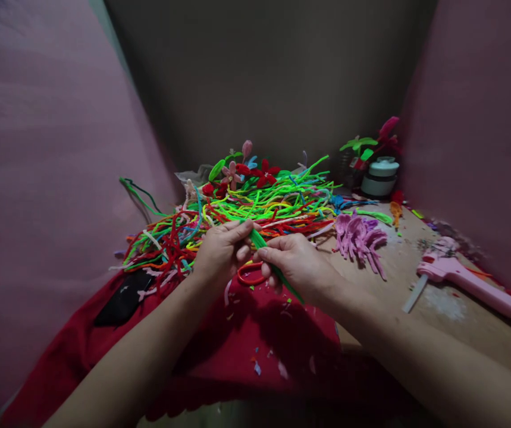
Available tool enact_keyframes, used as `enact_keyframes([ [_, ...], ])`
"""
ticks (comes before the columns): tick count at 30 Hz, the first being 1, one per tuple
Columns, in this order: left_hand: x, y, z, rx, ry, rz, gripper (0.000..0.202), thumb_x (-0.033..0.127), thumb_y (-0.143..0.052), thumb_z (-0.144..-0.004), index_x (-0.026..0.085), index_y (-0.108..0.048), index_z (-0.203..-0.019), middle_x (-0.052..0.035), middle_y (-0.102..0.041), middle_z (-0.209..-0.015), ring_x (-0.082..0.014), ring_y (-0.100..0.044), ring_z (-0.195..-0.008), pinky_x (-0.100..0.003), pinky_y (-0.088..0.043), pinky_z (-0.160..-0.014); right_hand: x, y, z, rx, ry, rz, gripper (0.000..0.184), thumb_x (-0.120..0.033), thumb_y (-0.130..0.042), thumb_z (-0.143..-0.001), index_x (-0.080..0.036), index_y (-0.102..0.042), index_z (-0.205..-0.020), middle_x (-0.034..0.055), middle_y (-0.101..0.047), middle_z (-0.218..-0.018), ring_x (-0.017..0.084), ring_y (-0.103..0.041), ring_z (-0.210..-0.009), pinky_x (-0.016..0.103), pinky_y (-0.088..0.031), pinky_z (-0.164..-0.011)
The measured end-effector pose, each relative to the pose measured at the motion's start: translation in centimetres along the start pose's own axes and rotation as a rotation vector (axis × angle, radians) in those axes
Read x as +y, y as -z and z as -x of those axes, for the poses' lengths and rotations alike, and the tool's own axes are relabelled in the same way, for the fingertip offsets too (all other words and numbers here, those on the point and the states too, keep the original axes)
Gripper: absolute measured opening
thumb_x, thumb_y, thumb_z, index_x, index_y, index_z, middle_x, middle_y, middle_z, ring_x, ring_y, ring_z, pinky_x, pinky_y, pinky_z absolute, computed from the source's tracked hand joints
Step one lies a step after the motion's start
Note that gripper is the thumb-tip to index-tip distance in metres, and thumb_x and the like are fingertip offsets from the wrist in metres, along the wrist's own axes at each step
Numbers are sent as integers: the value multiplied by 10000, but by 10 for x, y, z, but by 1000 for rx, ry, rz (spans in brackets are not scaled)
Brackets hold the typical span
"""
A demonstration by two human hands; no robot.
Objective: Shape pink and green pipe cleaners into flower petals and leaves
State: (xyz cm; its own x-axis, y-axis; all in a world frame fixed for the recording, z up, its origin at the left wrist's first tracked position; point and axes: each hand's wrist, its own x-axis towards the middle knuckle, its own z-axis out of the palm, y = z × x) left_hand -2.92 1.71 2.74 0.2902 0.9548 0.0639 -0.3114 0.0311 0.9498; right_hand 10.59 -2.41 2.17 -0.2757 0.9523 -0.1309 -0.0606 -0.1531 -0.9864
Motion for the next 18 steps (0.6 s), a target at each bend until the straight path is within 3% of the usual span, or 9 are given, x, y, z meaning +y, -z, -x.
enact_keyframes([
  [3,-1,1,-3,60,31,98,213,292,-671,-660,95,-594,-675,78,-383,-397,-1,-273,-283,-167,-144,-331,5,-6,2,7,10,33,155,-240,-524,-777,-142,-556,-662,-39,-513,-487,54,-441,-358,184,-359,-354],
  [9,-4,5,-7,72,91,138,197,282,-624,-695,95,-582,-651,86,-327,-367,-2,-204,-265,-173,-136,-322,10,-11,8,30,-61,46,172,-242,-470,-814,-153,-522,-677,-38,-514,-503,58,-441,-357,177,-355,-334],
  [18,-3,11,-11,44,-7,90,247,321,-679,-657,96,-577,-660,90,-341,-391,3,-229,-277,-170,-123,-328,16,-4,10,-6,-78,-33,195,-316,-520,-788,-149,-532,-688,-32,-532,-484,68,-464,-357,182,-396,-333],
])
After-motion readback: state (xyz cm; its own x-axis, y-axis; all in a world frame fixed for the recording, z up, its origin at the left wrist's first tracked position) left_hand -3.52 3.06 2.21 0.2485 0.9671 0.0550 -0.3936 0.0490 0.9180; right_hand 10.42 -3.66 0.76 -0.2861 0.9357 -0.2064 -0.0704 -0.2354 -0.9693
